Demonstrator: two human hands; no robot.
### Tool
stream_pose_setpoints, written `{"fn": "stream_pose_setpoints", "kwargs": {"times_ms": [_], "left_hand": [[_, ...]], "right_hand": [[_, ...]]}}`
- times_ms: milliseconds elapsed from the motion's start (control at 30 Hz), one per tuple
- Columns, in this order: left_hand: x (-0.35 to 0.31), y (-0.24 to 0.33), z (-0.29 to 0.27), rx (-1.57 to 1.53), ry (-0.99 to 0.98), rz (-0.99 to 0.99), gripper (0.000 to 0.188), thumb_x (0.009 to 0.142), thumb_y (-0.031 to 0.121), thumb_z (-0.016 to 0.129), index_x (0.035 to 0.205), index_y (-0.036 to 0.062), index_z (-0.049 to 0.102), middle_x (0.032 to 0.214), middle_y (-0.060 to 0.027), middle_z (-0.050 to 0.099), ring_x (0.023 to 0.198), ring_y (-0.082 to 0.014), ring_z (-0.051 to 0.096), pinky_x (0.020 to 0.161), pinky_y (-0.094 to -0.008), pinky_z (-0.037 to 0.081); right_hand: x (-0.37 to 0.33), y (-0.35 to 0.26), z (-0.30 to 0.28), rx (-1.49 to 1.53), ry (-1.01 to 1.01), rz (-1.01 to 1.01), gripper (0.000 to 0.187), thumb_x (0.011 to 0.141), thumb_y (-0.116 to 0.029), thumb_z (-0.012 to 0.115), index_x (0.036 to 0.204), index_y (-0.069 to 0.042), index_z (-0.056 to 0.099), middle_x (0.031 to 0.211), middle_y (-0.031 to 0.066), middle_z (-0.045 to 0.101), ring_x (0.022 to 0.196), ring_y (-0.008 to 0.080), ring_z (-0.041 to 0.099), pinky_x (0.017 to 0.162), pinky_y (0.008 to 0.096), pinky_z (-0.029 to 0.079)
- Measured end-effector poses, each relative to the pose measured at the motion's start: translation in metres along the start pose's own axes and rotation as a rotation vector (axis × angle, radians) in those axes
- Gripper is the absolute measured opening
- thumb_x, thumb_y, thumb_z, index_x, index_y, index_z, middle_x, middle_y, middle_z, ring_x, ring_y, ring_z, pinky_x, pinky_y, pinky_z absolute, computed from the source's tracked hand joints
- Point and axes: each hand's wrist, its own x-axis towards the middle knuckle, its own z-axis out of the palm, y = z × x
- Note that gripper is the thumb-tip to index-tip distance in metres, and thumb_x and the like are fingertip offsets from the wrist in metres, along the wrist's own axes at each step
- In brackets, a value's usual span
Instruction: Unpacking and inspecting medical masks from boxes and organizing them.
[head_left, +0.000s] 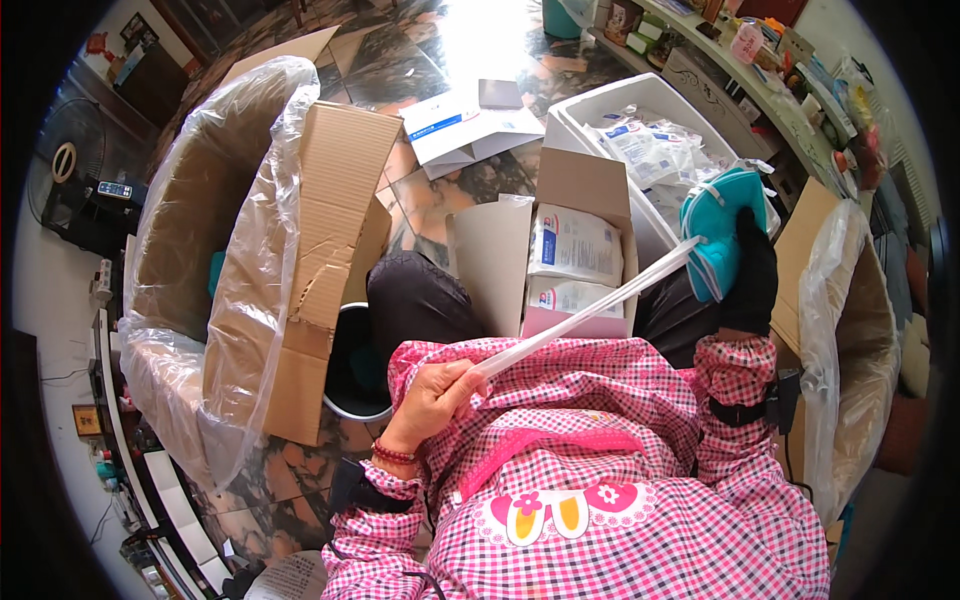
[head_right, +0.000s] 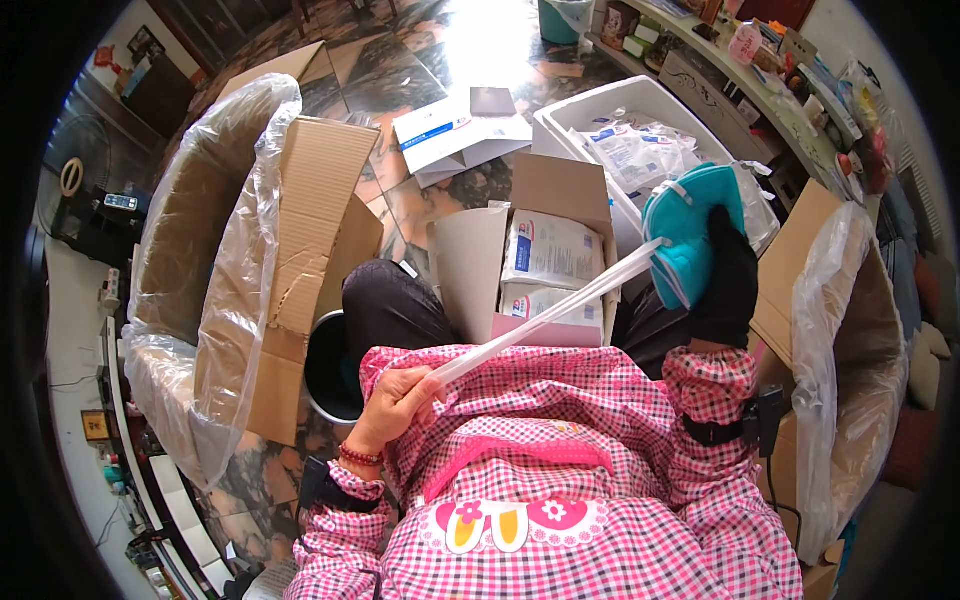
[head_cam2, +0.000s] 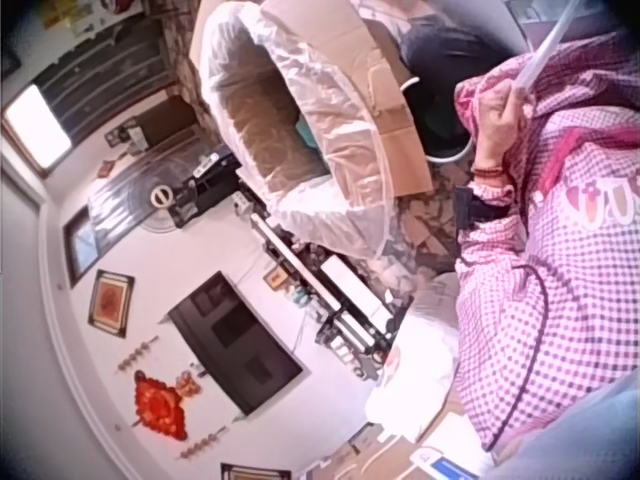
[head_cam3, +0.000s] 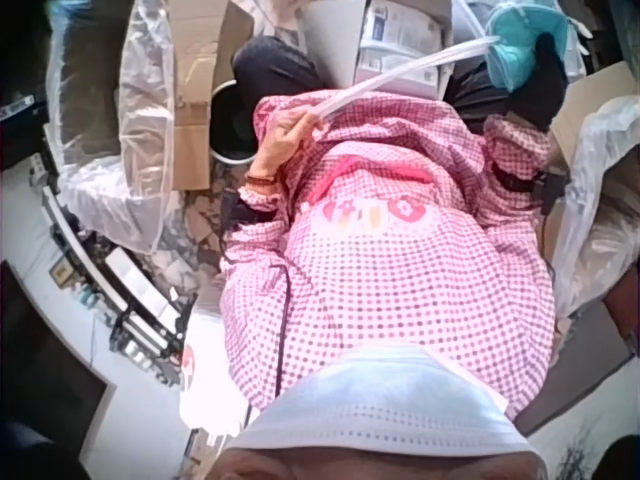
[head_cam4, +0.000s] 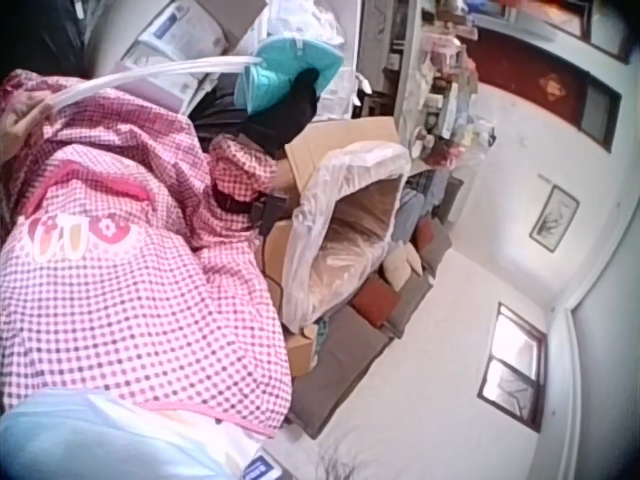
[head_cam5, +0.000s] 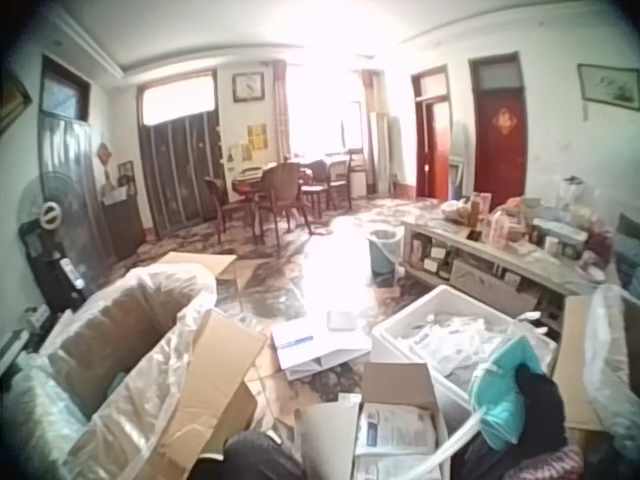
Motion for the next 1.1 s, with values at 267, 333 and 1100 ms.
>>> {"fn": "stream_pose_setpoints", "kwargs": {"times_ms": [267, 333, 1100], "left_hand": [[0.037, 0.047, 0.038, 0.983, 0.104, 0.469, 0.008, 0.091, 0.006, 0.060, 0.092, 0.0020, 0.054, 0.082, -0.0136, 0.064, 0.075, -0.0311, 0.065, 0.061, -0.0396, 0.051], [0.043, 0.060, 0.048, 1.070, 0.060, 0.569, 0.016, 0.086, 0.010, 0.068, 0.102, 0.0087, 0.063, 0.086, -0.0108, 0.065, 0.078, -0.0324, 0.066, 0.070, -0.0377, 0.054], [0.025, -0.034, 0.077, 0.309, 0.051, 0.600, 0.021, 0.099, 0.015, 0.057, 0.111, -0.0005, 0.065, 0.100, -0.0170, 0.071, 0.085, -0.0275, 0.069, 0.078, -0.0377, 0.055]], "right_hand": [[-0.057, 0.008, 0.021, -0.217, -0.789, 0.525, 0.046, 0.091, -0.017, 0.072, 0.132, -0.002, 0.059, 0.121, 0.0125, 0.067, 0.109, 0.0241, 0.066, 0.097, 0.0417, 0.054], [-0.063, 0.012, 0.044, -0.349, -0.884, 0.574, 0.053, 0.087, -0.011, 0.076, 0.135, -0.001, 0.057, 0.123, 0.0122, 0.066, 0.111, 0.0229, 0.064, 0.099, 0.0380, 0.052], [-0.119, 0.045, 0.022, -0.543, -0.927, 0.607, 0.051, 0.084, -0.006, 0.076, 0.132, -0.003, 0.059, 0.129, 0.0095, 0.064, 0.116, 0.0196, 0.061, 0.101, 0.0367, 0.050]]}}
